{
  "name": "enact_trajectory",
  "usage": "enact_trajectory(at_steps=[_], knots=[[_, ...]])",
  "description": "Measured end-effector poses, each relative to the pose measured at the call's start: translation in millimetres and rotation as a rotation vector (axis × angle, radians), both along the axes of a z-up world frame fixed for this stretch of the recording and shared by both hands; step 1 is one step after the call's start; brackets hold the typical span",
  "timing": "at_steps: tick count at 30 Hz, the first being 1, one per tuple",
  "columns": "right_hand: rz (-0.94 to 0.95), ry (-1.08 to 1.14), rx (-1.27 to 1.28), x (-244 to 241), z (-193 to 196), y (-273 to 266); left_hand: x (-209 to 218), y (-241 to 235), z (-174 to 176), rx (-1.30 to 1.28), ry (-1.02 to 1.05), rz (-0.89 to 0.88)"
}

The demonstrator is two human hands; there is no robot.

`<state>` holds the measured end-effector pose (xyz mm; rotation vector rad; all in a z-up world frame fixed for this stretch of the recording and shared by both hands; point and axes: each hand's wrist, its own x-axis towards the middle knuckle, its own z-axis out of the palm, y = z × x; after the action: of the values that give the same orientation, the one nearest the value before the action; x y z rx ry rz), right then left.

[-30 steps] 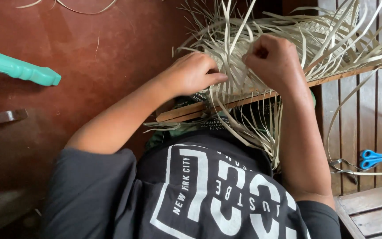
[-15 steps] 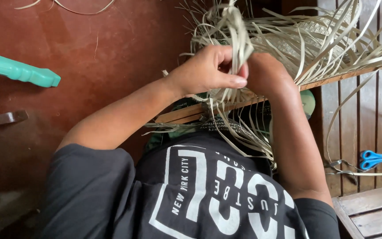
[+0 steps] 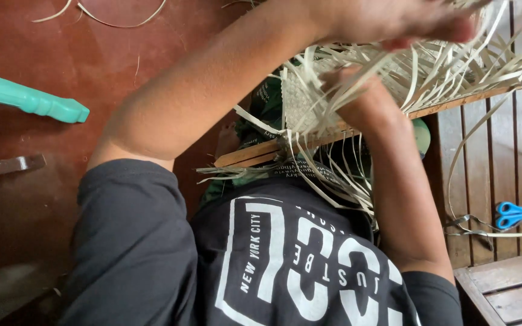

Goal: The person weaves a basket by hand, interlacing dried plant strips through a wooden frame. They repeatedly pull and tuck the strips to form a tight weave, occasionally adjusting the bundle of strips.

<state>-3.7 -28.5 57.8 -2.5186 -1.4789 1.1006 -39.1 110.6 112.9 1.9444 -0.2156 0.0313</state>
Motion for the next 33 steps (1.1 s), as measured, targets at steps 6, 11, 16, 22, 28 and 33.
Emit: enact_trajectory(at_steps=[6, 11, 16, 22, 28, 33], knots=[[0.185, -0.239, 0.594, 35, 22, -62, -54, -3, -38, 0.425, 0.319, 0.198], [-0.114, -0.062, 1.048, 47, -5, -125, -104, -12, -38, 0.500, 0.542, 0.038], [-0.461, 0.186, 1.773, 47, -46, -167, -135, -20, -61, 0.470, 0.499, 0.035], [-0.940, 0.205, 1.400, 27, -58, -181, -151, -31, -76, 0.352, 0.239, 0.118], [-1.189, 0.399, 0.897, 39, -85, -174, -152, -52, -98, 0.334, 0.348, 0.288], [-0.847, -0.011, 1.006, 129, -189, -220, -156, -65, -116, 0.151, 0.256, 0.326]])
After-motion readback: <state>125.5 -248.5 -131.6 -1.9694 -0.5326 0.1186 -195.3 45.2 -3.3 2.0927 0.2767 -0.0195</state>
